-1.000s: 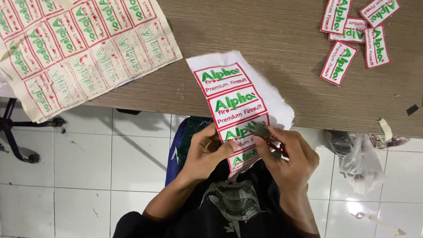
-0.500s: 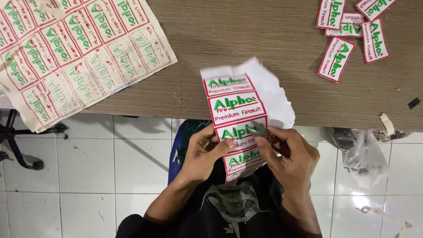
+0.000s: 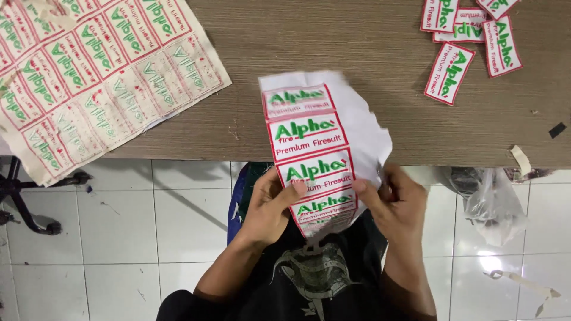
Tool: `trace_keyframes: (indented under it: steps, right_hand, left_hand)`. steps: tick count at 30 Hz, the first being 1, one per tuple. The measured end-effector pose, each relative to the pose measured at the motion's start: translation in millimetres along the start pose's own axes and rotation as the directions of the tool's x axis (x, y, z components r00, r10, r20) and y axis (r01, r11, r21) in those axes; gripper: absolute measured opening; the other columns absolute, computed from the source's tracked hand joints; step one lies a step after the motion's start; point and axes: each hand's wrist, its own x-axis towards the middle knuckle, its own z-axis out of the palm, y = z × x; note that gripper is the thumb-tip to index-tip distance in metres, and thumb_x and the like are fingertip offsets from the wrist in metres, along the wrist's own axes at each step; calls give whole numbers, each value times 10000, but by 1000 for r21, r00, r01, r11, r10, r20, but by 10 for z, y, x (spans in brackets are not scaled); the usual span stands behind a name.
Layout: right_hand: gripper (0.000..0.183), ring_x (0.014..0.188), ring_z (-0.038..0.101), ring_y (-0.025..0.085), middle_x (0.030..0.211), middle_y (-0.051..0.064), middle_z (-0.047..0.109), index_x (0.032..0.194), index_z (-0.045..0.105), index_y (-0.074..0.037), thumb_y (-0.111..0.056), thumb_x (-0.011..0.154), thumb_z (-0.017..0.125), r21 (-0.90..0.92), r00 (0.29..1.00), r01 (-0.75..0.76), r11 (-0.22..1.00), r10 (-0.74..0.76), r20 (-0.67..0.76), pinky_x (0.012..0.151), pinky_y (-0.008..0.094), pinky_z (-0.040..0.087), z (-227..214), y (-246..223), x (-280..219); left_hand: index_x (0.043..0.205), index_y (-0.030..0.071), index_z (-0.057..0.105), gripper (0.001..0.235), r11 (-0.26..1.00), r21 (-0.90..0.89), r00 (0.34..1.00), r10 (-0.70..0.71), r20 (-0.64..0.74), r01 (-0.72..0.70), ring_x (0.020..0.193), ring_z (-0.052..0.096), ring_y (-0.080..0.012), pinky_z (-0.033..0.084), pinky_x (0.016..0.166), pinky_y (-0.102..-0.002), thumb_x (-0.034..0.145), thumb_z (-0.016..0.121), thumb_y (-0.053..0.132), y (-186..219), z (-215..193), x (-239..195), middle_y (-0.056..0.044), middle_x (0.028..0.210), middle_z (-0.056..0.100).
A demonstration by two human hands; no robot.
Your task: Cutting individual labels from a printed sheet using a hand-held blade
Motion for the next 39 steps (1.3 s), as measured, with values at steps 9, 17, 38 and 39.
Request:
trace_keyframes:
  steps: [9,17,38,39]
  right_hand:
    - [416,416,284,134,510,4,364,827,643,-39,-365,1077,708,-228,827,199,953,-289,-483,482,259,314,57,-97,27]
    - [133,593,581,255,756,99,593,945,777,7,-124,929,762,-93,876,461,882,-470,-107,563,319,519,253,-404,148]
    - [343,622,597,225,857,95,727,1009,753,-5,-334,932,812,-249,845,518,819,-535,-3,598,301,482,-262,-404,227]
    - [305,707,652,249,922,89,750,1010,778,-28,-321,941,831,-346,784,590,729,-620,30,673,341,519,-289,-471,262]
  left_hand:
    - [1072,-19,729,185,982,187,999,15,43,-23,772,736,-220,633,743,-403,919,741,84,-170,-175,32,-163,841,764]
    - [1119,-19,730,194,938,324,984,70,166,-121,709,618,-106,577,727,-329,983,665,103,-254,-231,46,-120,788,729]
    - [1031,-10,726,193,971,235,989,16,150,-51,799,688,-172,614,751,-393,879,794,88,176,0,-6,-155,853,778]
    - [1035,-19,719,195,968,245,986,14,165,-55,808,677,-162,611,762,-400,885,784,87,190,15,-7,-149,855,775]
